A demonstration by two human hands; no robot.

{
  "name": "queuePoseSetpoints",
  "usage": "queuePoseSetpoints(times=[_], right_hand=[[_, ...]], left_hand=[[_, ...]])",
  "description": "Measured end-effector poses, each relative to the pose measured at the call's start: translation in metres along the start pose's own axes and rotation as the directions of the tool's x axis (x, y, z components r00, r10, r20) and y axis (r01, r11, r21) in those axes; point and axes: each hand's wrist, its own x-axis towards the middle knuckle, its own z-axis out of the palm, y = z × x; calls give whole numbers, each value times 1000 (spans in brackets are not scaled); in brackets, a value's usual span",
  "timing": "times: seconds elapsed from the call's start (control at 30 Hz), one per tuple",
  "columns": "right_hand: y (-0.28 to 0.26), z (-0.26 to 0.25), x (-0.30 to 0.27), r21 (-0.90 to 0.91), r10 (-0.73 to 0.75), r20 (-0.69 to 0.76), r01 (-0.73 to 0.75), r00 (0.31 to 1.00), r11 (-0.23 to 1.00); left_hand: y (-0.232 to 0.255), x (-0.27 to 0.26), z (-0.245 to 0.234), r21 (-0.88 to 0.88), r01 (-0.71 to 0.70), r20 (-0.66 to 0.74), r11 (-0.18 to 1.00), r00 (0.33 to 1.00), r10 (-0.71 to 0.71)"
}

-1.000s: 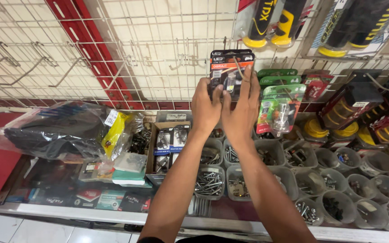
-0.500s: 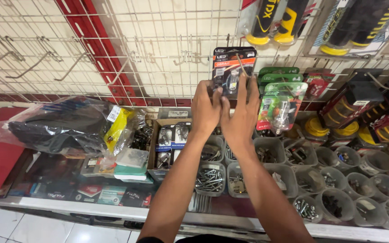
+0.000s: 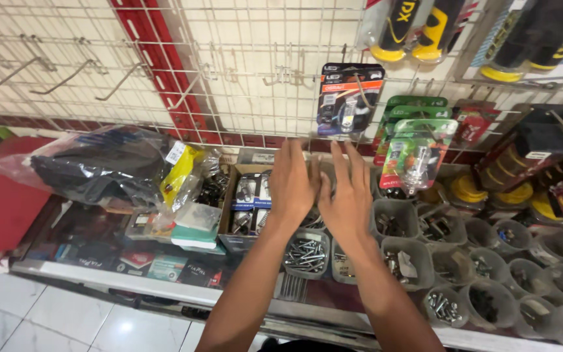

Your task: The person picks up packaged motorcycle light bulbs and small parts in bags, turning them over and placing them back onto a display counter or hanging them on a wire rack.

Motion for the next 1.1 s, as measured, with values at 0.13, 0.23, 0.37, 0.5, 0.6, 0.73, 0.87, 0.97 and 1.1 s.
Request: queuePoseSetpoints(times=[0.13, 0.23, 0.37, 0.5, 0.6, 0.73, 0.87, 0.97, 1.1], right_hand=[[-3, -8, -8, 42, -3, 94, -1, 996, 999], [-3, -13, -18, 59, -39, 158, 30, 987, 998], [-2, -16, -36, 127, -37, 212, 10, 977, 992], [-3, -18, -55, 205, -60, 233, 11, 971, 979], [-4, -19, -70, 251, -22, 371, -78, 929, 965], [-15, -19, -84, 335, -108, 432, -48, 896, 941], [-33, -18, -93, 428, -213, 446, 1, 869, 904], [-55, -15, -100, 513, -295, 427, 40, 855, 858], [-86, -10, -115, 625, -421, 407, 89, 811, 776]], left_hand=[[5, -19, -15, 84, -117, 58, 990, 992, 112], [11, -35, -20, 113, -139, 82, 984, 988, 130], [19, -57, -23, 161, -119, 85, 980, 991, 106], [29, -80, -28, 192, -50, 89, 980, 995, 34], [34, -101, -32, 259, 11, 64, 966, 998, -28], [36, -128, -47, 333, 115, -3, 936, 993, -121], [36, -153, -71, 405, 203, -79, 891, 979, -187], [39, -174, -96, 460, 290, -137, 839, 957, -255], [47, -203, -127, 509, 381, -258, 772, 923, -286]])
